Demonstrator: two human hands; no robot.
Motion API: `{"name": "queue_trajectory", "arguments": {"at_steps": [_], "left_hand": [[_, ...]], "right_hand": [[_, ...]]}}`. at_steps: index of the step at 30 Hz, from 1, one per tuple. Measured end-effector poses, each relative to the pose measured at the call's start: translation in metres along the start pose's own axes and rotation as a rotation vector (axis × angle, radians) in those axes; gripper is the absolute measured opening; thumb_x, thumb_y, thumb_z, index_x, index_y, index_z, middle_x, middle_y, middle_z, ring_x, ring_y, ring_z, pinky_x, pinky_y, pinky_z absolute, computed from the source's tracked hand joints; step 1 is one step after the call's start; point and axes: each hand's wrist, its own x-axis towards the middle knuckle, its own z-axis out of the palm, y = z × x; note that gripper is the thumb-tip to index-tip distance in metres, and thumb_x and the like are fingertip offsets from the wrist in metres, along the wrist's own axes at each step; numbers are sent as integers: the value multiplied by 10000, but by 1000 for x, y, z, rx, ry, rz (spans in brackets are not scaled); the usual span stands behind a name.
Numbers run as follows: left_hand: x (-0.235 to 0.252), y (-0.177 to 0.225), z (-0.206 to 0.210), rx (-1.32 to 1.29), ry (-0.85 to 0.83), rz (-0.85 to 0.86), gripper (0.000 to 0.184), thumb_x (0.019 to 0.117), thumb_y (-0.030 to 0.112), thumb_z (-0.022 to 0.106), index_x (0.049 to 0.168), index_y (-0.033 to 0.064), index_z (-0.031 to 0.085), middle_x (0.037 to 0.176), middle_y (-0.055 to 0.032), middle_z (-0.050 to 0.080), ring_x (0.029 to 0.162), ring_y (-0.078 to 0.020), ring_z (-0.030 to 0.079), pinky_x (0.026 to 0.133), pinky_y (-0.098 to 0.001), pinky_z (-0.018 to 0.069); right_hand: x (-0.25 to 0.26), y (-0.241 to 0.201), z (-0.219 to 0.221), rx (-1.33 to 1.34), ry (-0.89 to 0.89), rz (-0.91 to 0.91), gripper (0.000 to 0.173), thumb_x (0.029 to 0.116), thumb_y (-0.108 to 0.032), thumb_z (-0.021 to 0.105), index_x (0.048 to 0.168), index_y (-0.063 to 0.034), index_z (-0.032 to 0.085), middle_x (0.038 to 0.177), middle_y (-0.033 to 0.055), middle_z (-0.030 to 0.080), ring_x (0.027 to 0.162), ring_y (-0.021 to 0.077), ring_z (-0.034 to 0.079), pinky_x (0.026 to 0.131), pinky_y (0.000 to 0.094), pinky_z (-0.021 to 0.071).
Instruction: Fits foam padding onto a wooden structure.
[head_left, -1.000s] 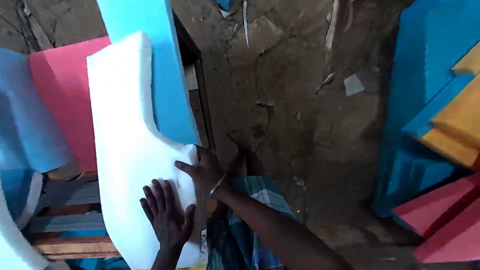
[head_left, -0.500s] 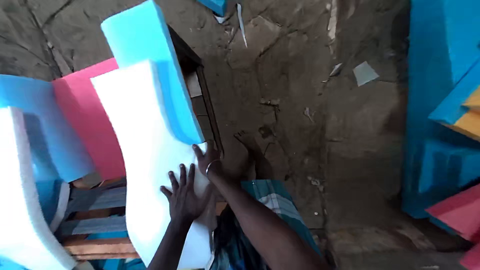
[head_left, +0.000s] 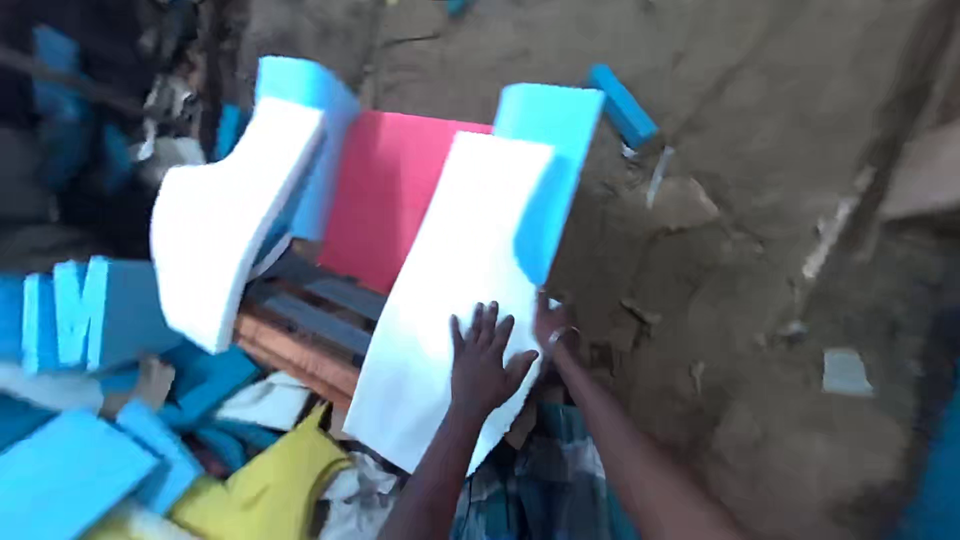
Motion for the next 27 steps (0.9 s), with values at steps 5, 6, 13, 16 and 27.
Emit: {"name": "queue_trajectory", "arguments": {"at_steps": [5, 6, 13, 16, 27], "left_hand": [[-138, -76, -3, -131, 439, -566, 727, 999, 590, 461, 1513, 77, 504, 1625, -246, 340, 1522, -458, 267, 1239, -629, 215], [-157, -91, 6, -124, 407, -663, 805, 990, 627, 425, 1536, 36, 455, 1625, -265, 326, 1519, -483, 256, 1231, -653, 196], [-172, -105, 57, -261, 432, -801, 789, 1009, 582, 360, 1534, -1, 439, 1586, -241, 413, 1502, -457, 320, 1207, -697, 183], [-185, -112, 54, -474, 512, -817, 688, 1036, 518, 393, 1546, 61, 451, 1607, -242, 378, 1519, -422, 304, 1236, -628, 205], [-194, -218, 26, -1622, 610, -1099, 581, 933, 507, 708, 1271, 54, 572, 984, -116, 657, 851, -227, 659, 791, -451, 583]], "right_hand": [[-97, -36, -16, -427, 320, -759, 934, 945, -646, 517, 1601, -22, 289, 1643, 264, 269, 1511, 477, 257, 1201, 682, 214], [-117, -45, 0, -507, 290, -893, 968, 924, -694, 488, 1611, -43, 287, 1668, 240, 227, 1540, 464, 191, 1219, 691, 146], [-160, -24, 161, -926, -87, -1472, 679, 969, -718, 354, 1556, -386, 440, 1644, -10, 379, 1544, 332, 272, 1172, 763, 128], [-160, -24, 156, -971, -88, -1566, 681, 985, -681, 326, 1547, -326, 474, 1641, 36, 385, 1543, 357, 267, 1183, 751, 120], [-188, -45, 181, -1124, -24, -1527, 896, 943, -771, 305, 1552, -134, 467, 1635, 185, 351, 1534, 429, 247, 1161, 788, 91]]}}
